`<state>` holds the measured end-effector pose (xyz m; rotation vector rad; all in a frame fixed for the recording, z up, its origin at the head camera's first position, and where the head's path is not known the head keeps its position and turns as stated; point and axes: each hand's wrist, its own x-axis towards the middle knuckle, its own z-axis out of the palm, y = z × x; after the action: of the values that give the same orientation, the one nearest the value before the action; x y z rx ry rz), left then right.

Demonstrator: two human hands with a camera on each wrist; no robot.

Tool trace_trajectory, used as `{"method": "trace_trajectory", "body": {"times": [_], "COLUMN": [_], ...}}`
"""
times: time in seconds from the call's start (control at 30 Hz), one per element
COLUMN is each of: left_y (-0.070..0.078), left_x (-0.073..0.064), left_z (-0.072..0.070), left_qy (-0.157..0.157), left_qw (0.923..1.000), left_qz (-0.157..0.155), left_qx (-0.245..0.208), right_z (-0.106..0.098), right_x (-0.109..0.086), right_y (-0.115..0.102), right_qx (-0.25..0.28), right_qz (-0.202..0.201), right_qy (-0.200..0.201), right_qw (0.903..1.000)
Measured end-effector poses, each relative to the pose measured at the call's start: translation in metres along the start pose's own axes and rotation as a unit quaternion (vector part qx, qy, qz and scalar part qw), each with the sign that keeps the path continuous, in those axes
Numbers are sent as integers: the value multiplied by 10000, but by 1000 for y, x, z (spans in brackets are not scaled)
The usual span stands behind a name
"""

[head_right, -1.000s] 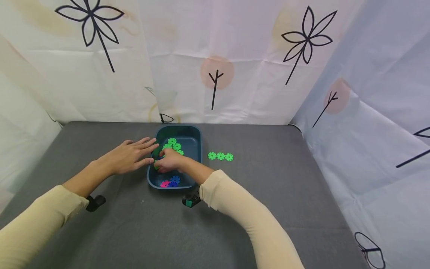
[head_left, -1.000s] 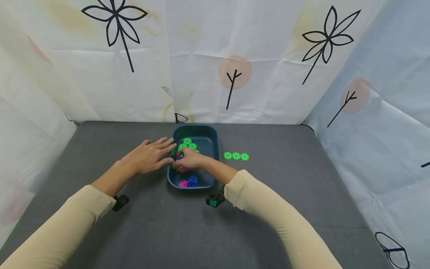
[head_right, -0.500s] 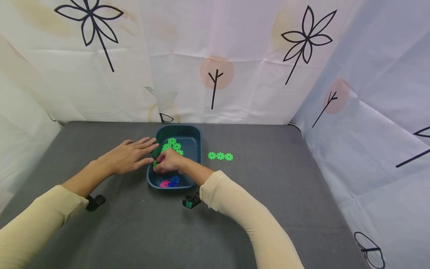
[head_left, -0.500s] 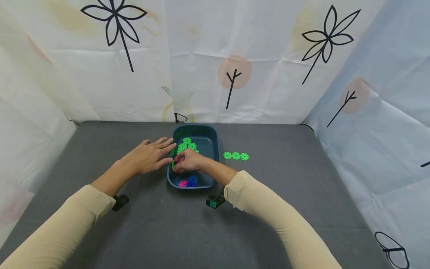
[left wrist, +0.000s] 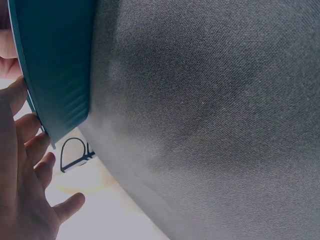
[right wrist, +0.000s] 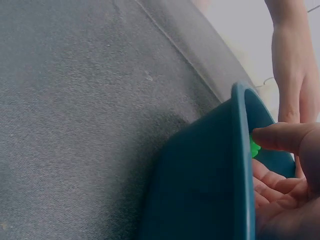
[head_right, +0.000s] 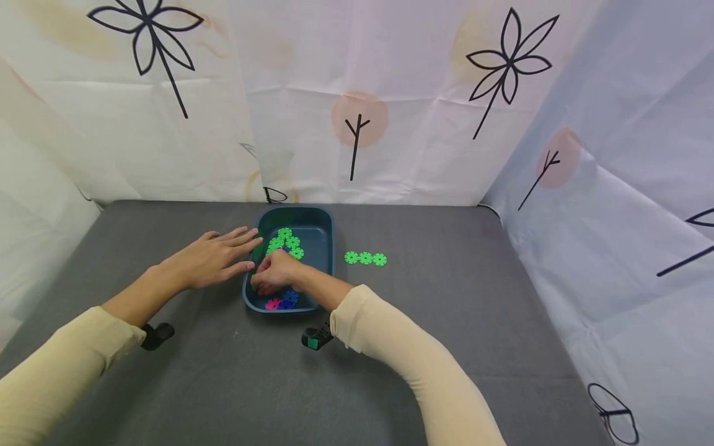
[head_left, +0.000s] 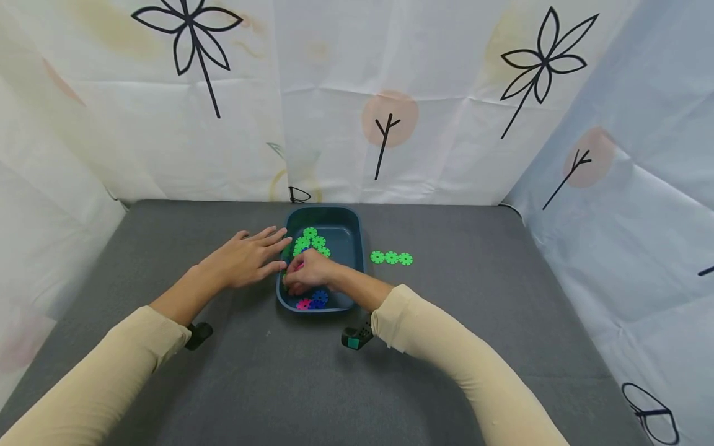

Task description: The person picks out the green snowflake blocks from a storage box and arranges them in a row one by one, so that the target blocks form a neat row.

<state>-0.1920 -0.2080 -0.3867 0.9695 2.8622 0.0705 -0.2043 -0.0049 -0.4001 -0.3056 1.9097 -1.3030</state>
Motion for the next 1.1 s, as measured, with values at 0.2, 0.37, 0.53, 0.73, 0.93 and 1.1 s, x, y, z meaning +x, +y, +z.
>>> {"method": "trace_trajectory", "body": {"times": [0.2,0.37,0.53,0.73,0.93,1.1], "left_y": [0,0,0,0,0,-1], "left_x": [-1,-1,0,1,2,2], "left_z": [-1,-1,0,3,3,3], "left_qy": [43,23,19,59,44,-28], "left_qw": [10000,10000,10000,10000,10000,9999], "left_qz": [25,-2,-18,7,-6,-105], "left_qx": [4,11,16,44,-46,-62], "right_z": [3,3,1,-1,-12,-32], "right_x": [-1,-3,-6,-12,-27,-48], "right_y": [3,3,2,2,3,0], "right_qx": [-71,-60,-65,-182,-177,-259], "right_qz": [136,200,186,202,89,-176], "right_qy": [28,35,99,132,173,191], "right_qw": [9999,9998,9998,9995,9997,9993]}}
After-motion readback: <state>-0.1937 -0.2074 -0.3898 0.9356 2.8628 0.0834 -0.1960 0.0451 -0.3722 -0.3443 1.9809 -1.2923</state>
